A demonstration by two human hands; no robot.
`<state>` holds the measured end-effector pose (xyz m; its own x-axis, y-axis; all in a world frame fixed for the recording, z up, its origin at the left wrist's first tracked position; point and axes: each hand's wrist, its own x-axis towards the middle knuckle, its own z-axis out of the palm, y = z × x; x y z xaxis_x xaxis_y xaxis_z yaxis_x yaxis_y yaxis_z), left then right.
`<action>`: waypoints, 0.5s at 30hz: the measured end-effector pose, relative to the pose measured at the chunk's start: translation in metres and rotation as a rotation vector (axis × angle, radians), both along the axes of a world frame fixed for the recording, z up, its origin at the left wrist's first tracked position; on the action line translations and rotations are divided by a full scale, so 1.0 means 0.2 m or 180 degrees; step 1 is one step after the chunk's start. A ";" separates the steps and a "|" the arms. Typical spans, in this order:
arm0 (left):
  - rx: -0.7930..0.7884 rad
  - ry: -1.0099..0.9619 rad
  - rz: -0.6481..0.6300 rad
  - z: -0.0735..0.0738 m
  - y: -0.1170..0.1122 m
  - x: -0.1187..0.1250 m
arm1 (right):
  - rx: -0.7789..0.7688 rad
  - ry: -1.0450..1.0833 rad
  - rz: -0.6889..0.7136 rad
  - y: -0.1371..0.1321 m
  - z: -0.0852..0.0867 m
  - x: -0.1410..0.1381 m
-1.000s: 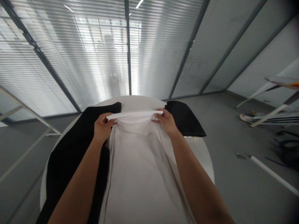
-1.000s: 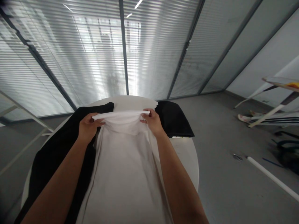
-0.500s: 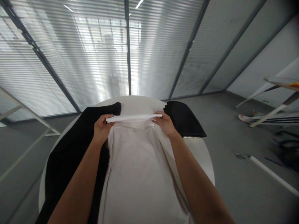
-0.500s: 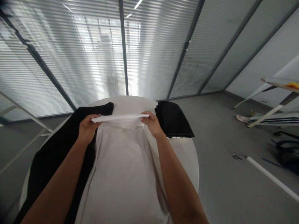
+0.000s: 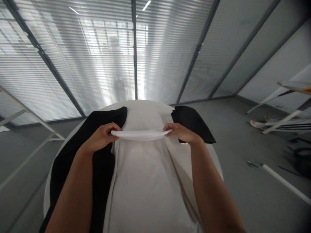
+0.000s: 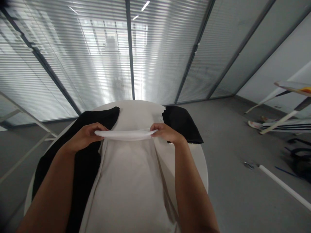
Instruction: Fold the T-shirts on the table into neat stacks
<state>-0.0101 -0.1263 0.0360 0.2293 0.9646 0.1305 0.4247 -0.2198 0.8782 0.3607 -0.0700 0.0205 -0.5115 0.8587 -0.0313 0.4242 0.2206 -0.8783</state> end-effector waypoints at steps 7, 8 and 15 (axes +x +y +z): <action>-0.0800 0.0346 -0.0853 -0.01 -0.01 -0.06 | -0.0133 -0.1189 0.0638 -0.05 0.06 0.01; -0.0804 0.0456 -0.0842 -0.02 0.01 -0.07 | -0.0128 -0.1208 0.0613 -0.05 0.06 0.00; 0.0192 0.1461 0.0428 -0.18 0.08 0.08 | 0.0916 -0.2067 -0.0297 -0.07 -0.02 -0.24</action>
<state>0.0053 -0.1096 0.0006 0.1502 0.9834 0.1017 0.7936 -0.1813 0.5808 0.3120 -0.0846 0.0168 -0.3904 0.9180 -0.0702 0.8700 0.3429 -0.3544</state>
